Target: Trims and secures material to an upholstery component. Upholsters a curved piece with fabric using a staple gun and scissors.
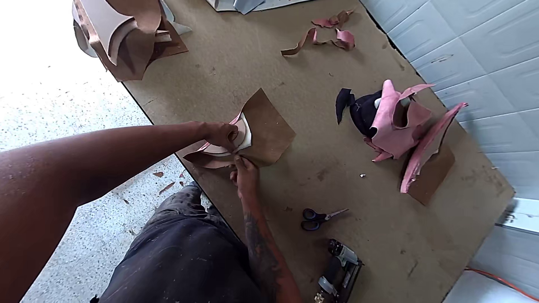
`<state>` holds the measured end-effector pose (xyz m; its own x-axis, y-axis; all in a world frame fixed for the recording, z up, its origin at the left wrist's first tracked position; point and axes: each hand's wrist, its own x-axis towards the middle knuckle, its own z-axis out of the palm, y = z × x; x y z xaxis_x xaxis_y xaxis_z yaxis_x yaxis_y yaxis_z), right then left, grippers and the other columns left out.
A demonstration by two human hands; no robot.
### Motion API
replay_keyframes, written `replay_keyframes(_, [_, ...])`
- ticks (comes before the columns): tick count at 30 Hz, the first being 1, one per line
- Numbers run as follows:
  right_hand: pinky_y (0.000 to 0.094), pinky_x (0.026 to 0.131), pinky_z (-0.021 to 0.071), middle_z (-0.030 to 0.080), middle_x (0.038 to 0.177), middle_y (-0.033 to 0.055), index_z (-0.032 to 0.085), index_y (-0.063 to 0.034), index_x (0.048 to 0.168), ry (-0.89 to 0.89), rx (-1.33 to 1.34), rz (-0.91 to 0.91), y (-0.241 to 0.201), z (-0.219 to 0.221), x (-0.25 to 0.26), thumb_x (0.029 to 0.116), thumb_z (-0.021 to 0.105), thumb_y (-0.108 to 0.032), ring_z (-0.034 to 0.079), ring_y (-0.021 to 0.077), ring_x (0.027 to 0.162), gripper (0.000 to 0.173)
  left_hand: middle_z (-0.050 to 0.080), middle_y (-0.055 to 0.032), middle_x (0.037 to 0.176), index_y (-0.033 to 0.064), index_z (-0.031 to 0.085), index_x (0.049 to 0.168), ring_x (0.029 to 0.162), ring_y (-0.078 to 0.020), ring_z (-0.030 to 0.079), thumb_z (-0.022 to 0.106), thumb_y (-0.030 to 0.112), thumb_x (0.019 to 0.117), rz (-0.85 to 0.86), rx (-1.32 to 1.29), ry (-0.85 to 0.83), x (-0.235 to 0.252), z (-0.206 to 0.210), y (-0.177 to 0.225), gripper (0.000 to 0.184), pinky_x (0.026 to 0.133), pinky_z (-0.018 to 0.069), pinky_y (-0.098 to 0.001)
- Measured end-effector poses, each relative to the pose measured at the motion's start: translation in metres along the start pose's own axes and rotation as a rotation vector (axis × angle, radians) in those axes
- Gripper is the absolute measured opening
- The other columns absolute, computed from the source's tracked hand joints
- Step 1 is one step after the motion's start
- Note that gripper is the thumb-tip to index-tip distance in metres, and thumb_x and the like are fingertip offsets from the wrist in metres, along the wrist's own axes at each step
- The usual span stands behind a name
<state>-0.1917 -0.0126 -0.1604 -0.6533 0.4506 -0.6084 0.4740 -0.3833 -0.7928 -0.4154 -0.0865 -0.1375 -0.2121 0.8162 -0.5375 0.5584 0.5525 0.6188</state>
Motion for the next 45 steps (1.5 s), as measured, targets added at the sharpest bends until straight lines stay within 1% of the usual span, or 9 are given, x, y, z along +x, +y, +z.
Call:
replay_keyframes(3, [0.0270, 0.045, 0.0411, 0.063, 0.072, 0.0058, 0.073, -0.0054, 0.112, -0.087, -0.204, 0.029, -0.011, -0.017, 0.021, 0.1020, 0.065, -0.034, 0.049, 0.0117, 0.050, 0.031, 0.061, -0.0064, 0.081, 0.0100, 0.060, 0.103, 0.076, -0.0224, 0.061, 0.077, 0.048, 0.0901, -0.010, -0.002, -0.042, 0.000, -0.005, 0.003, 0.043, 0.072, 0.0527, -0.0482])
replay_keyframes(9, [0.0317, 0.048, 0.0421, 0.058, 0.072, 0.0048, 0.072, -0.0128, 0.109, -0.207, -0.347, 0.066, -0.010, -0.034, 0.031, 0.1016, 0.061, -0.047, 0.047, 0.0141, 0.052, 0.037, 0.064, -0.0088, 0.077, 0.0077, 0.062, 0.098, 0.061, -0.0217, 0.064, 0.081, 0.038, 0.0892, -0.129, -0.059, -0.067, 0.005, -0.009, 0.007, 0.037, 0.059, 0.0583, -0.0427])
replay_keyframes(16, [0.0418, 0.047, 0.0456, 0.059, 0.069, 0.0060, 0.072, -0.0171, 0.097, -0.181, -0.439, -0.118, -0.002, -0.042, 0.022, 0.1011, 0.051, -0.057, 0.053, 0.0211, 0.053, 0.045, 0.070, -0.0082, 0.088, 0.0138, 0.069, 0.102, 0.086, -0.0294, 0.069, 0.084, 0.048, 0.0822, -0.217, 0.258, 0.054, 0.012, 0.006, 0.026, 0.043, 0.078, 0.0575, -0.0566])
replay_keyframes(25, [0.0307, 0.038, 0.0335, 0.044, 0.058, 0.0039, 0.069, -0.0171, 0.094, -0.085, -0.324, 0.069, -0.018, -0.010, 0.021, 0.1003, 0.055, -0.058, 0.037, 0.0142, 0.040, 0.044, 0.072, -0.0090, 0.098, 0.0197, 0.068, 0.110, 0.093, -0.0346, 0.071, 0.079, 0.041, 0.0867, -0.274, 0.298, 0.094, 0.009, 0.016, 0.032, 0.034, 0.073, 0.0581, -0.0615])
replay_keyframes(31, [0.0361, 0.042, 0.0475, 0.056, 0.061, 0.0073, 0.069, -0.0121, 0.103, -0.149, -0.470, 0.121, -0.059, 0.008, 0.029, 0.1037, 0.051, -0.053, 0.053, 0.0198, 0.045, 0.045, 0.071, -0.0117, 0.099, 0.0149, 0.068, 0.111, 0.096, -0.0352, 0.070, 0.076, 0.033, 0.0899, -0.115, 0.243, 0.075, 0.005, 0.007, 0.013, 0.029, 0.077, 0.0585, -0.0595])
replay_keyframes(36, [0.0356, 0.049, 0.0570, 0.067, 0.072, 0.0120, 0.068, 0.0011, 0.105, -0.134, -0.504, 0.196, -0.072, 0.029, 0.043, 0.1092, 0.050, -0.029, 0.065, 0.0214, 0.054, 0.035, 0.070, -0.0139, 0.102, 0.0102, 0.065, 0.118, 0.098, -0.0349, 0.070, 0.065, 0.025, 0.0963, 0.001, 0.195, -0.045, 0.001, -0.004, 0.000, 0.026, 0.084, 0.0567, -0.0580])
replay_keyframes(41, [0.0423, 0.056, 0.0591, 0.070, 0.077, 0.0122, 0.070, -0.0024, 0.105, -0.122, -0.877, 0.221, -0.088, 0.034, 0.059, 0.1035, 0.058, -0.028, 0.067, 0.0225, 0.058, 0.028, 0.070, -0.0128, 0.101, 0.0099, 0.059, 0.124, 0.092, -0.0325, 0.070, 0.080, 0.047, 0.0753, -0.001, 0.222, -0.074, -0.004, -0.008, 0.008, 0.065, 0.077, 0.0561, -0.0564])
replay_keyframes(43, [0.0502, 0.065, 0.0585, 0.070, 0.084, 0.0153, 0.070, -0.0016, 0.103, -0.171, -1.091, 0.211, -0.096, 0.035, 0.070, 0.0979, 0.063, -0.023, 0.068, 0.0277, 0.068, 0.023, 0.069, -0.0131, 0.099, 0.0108, 0.058, 0.125, 0.091, -0.0340, 0.069, 0.084, 0.043, 0.0708, -0.021, 0.199, 0.023, -0.008, 0.000, 0.008, 0.068, 0.074, 0.0567, -0.0563])
replay_keyframes(45, [0.0501, 0.062, 0.0576, 0.069, 0.082, 0.0159, 0.067, -0.0013, 0.103, -0.205, -1.233, 0.239, -0.107, 0.041, 0.080, 0.0958, 0.061, -0.019, 0.067, 0.0279, 0.065, 0.019, 0.069, -0.0124, 0.097, 0.0120, 0.060, 0.120, 0.091, -0.0351, 0.069, 0.088, 0.038, 0.0673, -0.023, 0.176, 0.153, -0.009, 0.011, 0.006, 0.065, 0.071, 0.0571, -0.0565])
